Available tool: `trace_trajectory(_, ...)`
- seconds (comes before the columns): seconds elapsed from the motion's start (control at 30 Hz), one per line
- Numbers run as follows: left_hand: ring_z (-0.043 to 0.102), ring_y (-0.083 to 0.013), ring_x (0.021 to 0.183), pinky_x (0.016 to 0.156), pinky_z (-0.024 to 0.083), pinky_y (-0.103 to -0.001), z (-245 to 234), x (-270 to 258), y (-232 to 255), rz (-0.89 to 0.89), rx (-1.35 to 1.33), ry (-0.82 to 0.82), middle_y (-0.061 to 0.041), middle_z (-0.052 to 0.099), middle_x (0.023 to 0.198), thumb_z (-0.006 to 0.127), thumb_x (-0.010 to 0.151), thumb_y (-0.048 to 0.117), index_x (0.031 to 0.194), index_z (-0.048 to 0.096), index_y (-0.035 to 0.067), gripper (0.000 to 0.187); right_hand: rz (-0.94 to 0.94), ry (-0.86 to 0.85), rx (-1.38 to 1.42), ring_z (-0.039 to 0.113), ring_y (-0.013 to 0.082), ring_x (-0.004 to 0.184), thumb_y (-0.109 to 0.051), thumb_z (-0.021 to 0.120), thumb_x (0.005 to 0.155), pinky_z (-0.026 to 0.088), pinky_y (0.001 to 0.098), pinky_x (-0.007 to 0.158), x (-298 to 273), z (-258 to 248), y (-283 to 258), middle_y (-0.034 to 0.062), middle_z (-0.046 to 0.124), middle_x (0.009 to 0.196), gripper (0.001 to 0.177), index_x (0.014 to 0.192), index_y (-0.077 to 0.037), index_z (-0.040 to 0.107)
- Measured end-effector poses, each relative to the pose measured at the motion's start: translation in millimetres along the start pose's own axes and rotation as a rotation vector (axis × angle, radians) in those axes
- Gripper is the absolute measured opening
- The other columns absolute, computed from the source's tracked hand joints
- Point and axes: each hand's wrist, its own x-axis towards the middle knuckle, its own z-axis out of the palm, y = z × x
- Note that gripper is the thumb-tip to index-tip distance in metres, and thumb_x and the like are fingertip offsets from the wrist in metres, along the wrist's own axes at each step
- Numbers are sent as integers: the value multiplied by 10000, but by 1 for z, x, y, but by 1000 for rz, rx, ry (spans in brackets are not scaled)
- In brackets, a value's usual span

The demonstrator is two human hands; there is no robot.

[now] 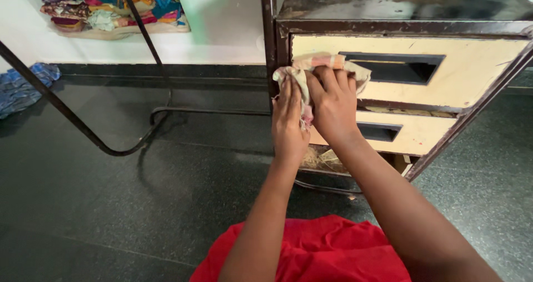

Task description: The person wipes the exterior surfaces of a small wooden cabinet with a cloth. They clean the drawer fronts, the top surface, and the vertical frame of the cabinet.

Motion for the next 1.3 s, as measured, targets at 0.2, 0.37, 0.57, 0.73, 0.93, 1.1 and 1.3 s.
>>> trace_trajectory(0.2,376,-379,1509,1173,312,-653,-2,-21,-1,-111,33,-162,-184,351,1659,697,761,-66,1600,318,43,927,53,-62,24,581,323,1055,-74,690,800,422,438,843,-24,4,-4,106,635,1184,428,1227,-72,704)
trace_trajectory(0.37,371,-347,1543,1195,286,-672,5,-34,0,-92,117,-187,-153,322,1683,705,809,-38,1613,314,63,901,85,-49,46,600,325,1051,-56,709,787,430,435,835,-41,3,-1,108,639,1179,402,1189,-68,707)
trace_trajectory(0.57,334,-305,1535,1159,269,-698,10,-33,13,-83,250,-348,-123,277,1685,734,801,38,1602,294,73,914,130,-25,32,619,312,1054,-39,699,782,432,433,854,-58,-1,11,96,651,1151,372,1152,-72,716)
trace_trajectory(0.73,334,-291,1535,1172,289,-691,21,-34,28,-28,265,-373,-121,253,1699,731,840,87,1605,286,65,885,161,0,30,616,299,1034,-45,714,832,422,427,854,-70,-11,25,88,654,1130,338,1170,-54,731)
trace_trajectory(0.93,350,-286,1537,1191,266,-699,40,-40,48,31,262,-353,-107,292,1684,736,837,88,1593,330,62,859,195,15,-16,609,301,1051,-40,709,846,426,436,888,-87,-23,50,82,652,1132,339,1183,-54,738)
trace_trajectory(1.1,360,-287,1535,1190,289,-691,55,-40,65,61,188,-335,-105,314,1669,731,882,127,1577,350,66,795,206,27,-44,608,295,1071,-55,716,872,430,450,938,-98,-37,68,76,649,1139,340,1211,-57,736)
trace_trajectory(1.3,385,-263,1515,1162,300,-696,65,-36,83,84,270,-423,-85,326,1671,739,848,147,1584,361,85,829,267,17,-75,605,309,1057,-96,729,892,419,455,928,-105,-54,80,92,650,1137,301,1190,-56,734)
